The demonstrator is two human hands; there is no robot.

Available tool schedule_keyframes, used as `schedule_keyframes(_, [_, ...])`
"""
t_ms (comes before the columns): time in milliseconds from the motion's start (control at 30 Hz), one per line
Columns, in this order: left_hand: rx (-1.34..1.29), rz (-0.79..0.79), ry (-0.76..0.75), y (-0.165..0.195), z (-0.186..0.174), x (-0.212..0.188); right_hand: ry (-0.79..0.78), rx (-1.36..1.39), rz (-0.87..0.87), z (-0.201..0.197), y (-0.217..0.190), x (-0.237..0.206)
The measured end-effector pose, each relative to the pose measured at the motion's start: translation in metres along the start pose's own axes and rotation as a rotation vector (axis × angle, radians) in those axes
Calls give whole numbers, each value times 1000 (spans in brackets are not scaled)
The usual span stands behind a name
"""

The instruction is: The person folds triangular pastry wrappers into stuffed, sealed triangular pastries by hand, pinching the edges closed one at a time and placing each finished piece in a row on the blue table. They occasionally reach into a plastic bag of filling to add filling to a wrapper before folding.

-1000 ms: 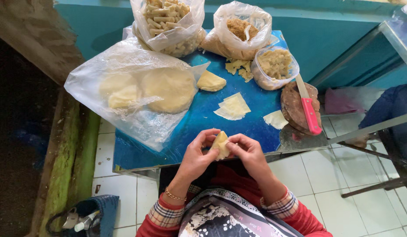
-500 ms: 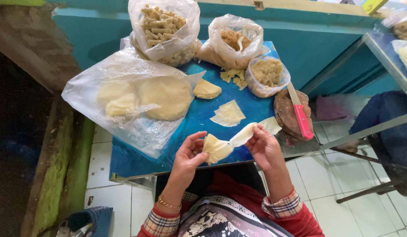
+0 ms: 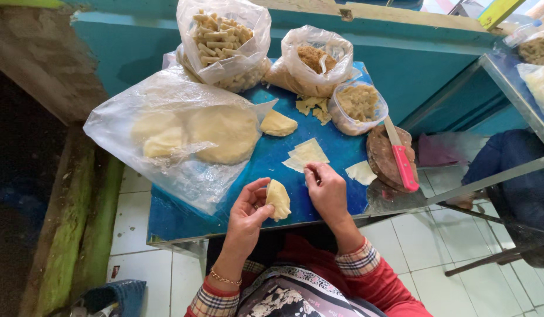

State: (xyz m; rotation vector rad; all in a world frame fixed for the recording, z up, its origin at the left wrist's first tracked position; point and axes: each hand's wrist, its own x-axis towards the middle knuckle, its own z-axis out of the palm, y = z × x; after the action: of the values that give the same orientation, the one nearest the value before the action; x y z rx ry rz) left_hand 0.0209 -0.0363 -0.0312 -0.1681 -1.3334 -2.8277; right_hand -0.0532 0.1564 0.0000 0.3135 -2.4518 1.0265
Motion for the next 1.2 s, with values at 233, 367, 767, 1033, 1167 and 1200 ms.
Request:
schedule_keyframes(233, [5,7,-13,1,2,0,-37,-218,-194,2,-15,-6])
schedule_keyframes(367, [30,-26,-22,6,4,-1,-30,-130,-201,-5,-13,-16])
schedule_keyframes(767, [179,-110,-211,11,6,-1,-288,329,-190,-36,-32,-54])
schedule_keyframes(1033, [439,-129,-183,19,21,-8,-228,363,-118,-31,-23,-68])
schedule_keyframes(1167, [469,-123,-221,24,21,-7,-182,309,-170,-27,-13,-71])
schedule_keyframes(1200, [474,-123,-215,23,21,-7,-172,282,-195,-28,-11,-69])
